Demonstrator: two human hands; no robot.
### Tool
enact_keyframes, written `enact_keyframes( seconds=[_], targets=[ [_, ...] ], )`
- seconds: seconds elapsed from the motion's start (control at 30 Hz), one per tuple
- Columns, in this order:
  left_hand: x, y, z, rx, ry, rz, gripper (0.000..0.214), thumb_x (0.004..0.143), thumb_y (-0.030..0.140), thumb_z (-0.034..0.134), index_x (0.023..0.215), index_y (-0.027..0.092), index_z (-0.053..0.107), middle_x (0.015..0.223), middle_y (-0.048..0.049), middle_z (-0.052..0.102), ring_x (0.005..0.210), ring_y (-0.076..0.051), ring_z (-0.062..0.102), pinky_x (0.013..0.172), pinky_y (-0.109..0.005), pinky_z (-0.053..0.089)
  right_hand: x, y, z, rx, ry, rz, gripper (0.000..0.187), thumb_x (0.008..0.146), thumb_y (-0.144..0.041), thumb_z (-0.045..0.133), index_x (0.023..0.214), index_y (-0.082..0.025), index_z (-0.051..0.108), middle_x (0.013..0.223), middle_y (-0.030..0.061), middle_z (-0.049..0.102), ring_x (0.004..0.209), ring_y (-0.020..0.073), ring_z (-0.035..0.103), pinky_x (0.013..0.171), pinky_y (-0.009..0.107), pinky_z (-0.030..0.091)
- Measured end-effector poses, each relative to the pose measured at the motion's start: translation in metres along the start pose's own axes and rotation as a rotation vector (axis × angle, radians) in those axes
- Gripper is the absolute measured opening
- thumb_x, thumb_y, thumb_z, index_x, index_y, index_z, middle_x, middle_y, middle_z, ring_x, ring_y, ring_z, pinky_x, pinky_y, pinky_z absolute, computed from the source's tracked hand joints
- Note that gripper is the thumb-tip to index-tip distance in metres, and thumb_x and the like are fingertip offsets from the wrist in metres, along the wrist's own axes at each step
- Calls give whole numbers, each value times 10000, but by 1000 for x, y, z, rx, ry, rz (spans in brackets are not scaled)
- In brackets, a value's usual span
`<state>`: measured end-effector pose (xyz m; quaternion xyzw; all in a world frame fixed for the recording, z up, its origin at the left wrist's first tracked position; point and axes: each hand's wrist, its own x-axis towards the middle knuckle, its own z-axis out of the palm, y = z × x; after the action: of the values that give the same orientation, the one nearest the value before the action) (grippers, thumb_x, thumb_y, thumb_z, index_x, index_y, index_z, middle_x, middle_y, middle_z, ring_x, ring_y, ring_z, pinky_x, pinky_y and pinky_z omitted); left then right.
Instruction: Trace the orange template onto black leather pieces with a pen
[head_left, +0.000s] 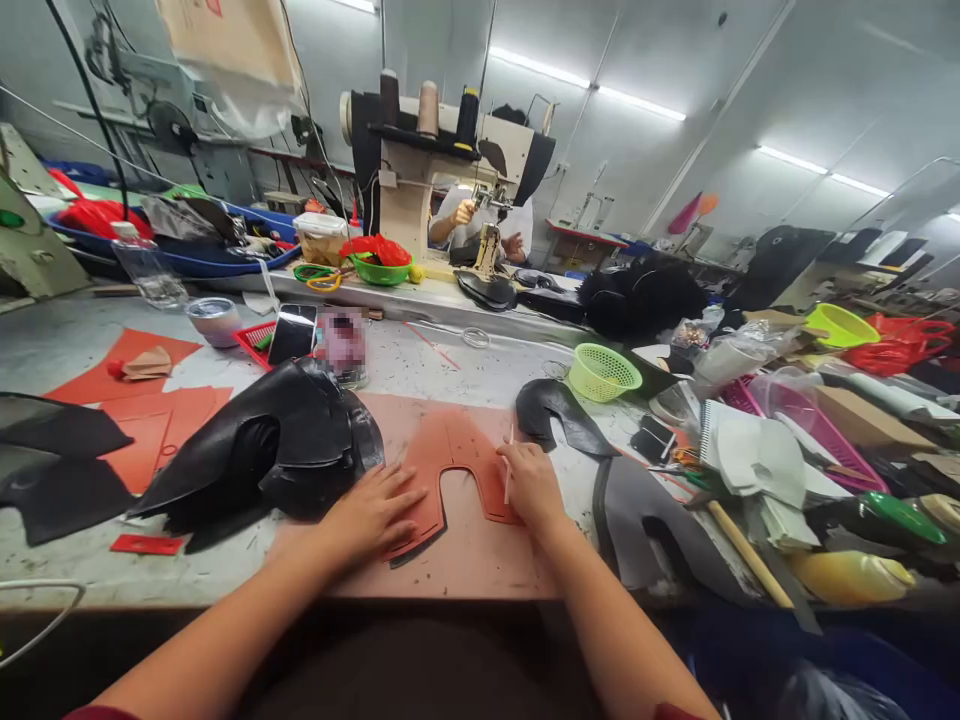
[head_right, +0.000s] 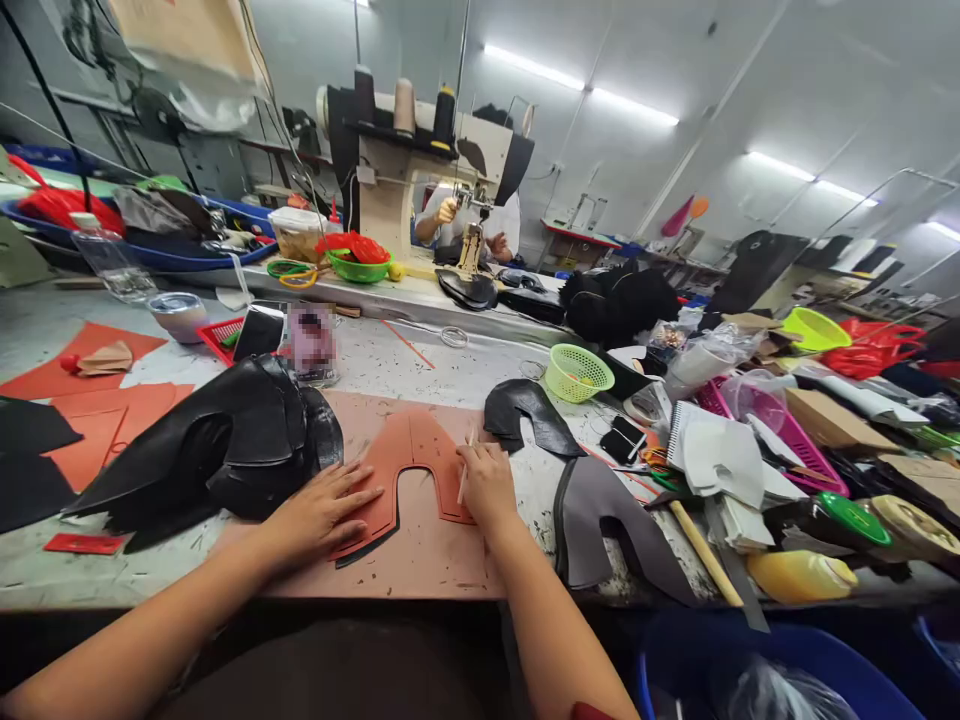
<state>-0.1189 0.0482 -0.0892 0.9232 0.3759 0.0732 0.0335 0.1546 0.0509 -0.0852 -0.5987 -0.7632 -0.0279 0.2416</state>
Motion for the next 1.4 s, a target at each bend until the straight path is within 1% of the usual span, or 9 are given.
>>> enact_keyframes(
  seconds=[0.17, 0.3, 0.53, 0.73, 0.87, 0.97, 1.13, 1.3, 1.4],
  targets=[
    [2, 4, 5, -35, 36, -19, 340, 871, 351, 477, 1188, 288, 584, 1330, -89, 499, 1235, -275, 432, 1028, -465, 343, -32, 9, -19, 183, 89, 55, 192, 877, -223, 442, 962, -191, 610, 1044, 111, 639, 952, 251, 534, 840, 421, 437],
    [3, 9, 7, -26, 73, -35, 345, 866, 359, 475, 1172, 262, 601, 1301, -98, 521, 1209, -282, 453, 1027, -464, 349, -46, 7, -29, 239, 116, 110, 195, 875, -280, 451, 958, -203, 610, 1043, 110, 640, 967, 255, 540, 834, 433, 446],
    [2, 6, 12, -54, 101, -36, 353, 868, 386, 453, 1156, 257, 610, 1279, -95, 532, 1198, -279, 455, 1027, -460, 345, -44, -8, -37, 324, 112, 98, 219, 898, -266, 401, 972, -224, 603, 1101, 98, 628, 1013, 235, 553, 863, 433, 446],
    [2, 7, 9, -53, 74, -29, 361, 865, 384, 462, 1172, 255, 600, 1287, -103, 522, 1207, -284, 448, 1025, -460, 349, -40, -22, -28, 478, 61, 40, 251, 903, -211, 372, 1032, -222, 588, 1151, 92, 613, 1053, 210, 556, 893, 408, 451],
    [2, 8, 6, -58, 80, -30, 352, 860, 376, 471, 1163, 258, 606, 1282, -103, 526, 1206, -285, 448, 1023, -461, 353, -38, -28, -25, 529, 50, 42, 272, 906, -238, 368, 1055, -227, 595, 1136, 85, 622, 1044, 210, 564, 892, 401, 450],
    [2, 8, 7, -59, 82, -36, 350, 856, 376, 474, 1160, 260, 605, 1286, -97, 523, 1204, -283, 448, 1025, -461, 350, -35, -37, -27, 600, -25, 52, 293, 909, -316, 380, 1072, -230, 608, 1025, 75, 662, 955, 207, 600, 836, 374, 475],
    [2, 11, 7, -34, 90, -36, 347, 850, 372, 487, 1149, 247, 611, 1281, -101, 528, 1202, -277, 451, 1035, -450, 339, -30, -64, -21, 764, -299, -7, 288, 899, -329, 393, 875, -200, 649, 818, 47, 678, 746, 162, 632, 706, 281, 499],
    [4, 12, 3, 14, 74, 11, 346, 854, 358, 490, 1143, 213, 613, 1255, -122, 546, 1184, -277, 473, 1028, -438, 351, -28, -96, -10, 700, -422, -97, 204, 863, -266, 440, 852, -188, 628, 791, 44, 670, 751, 168, 621, 704, 278, 488],
    [4, 12, 2, 43, 63, 26, 357, 867, 375, 470, 1147, 202, 609, 1233, -129, 557, 1176, -281, 477, 1024, -438, 351, -24, -101, -9, 775, -518, -127, 199, 864, -236, 436, 862, -206, 633, 799, 24, 683, 764, 156, 627, 713, 263, 485]
  ],
)
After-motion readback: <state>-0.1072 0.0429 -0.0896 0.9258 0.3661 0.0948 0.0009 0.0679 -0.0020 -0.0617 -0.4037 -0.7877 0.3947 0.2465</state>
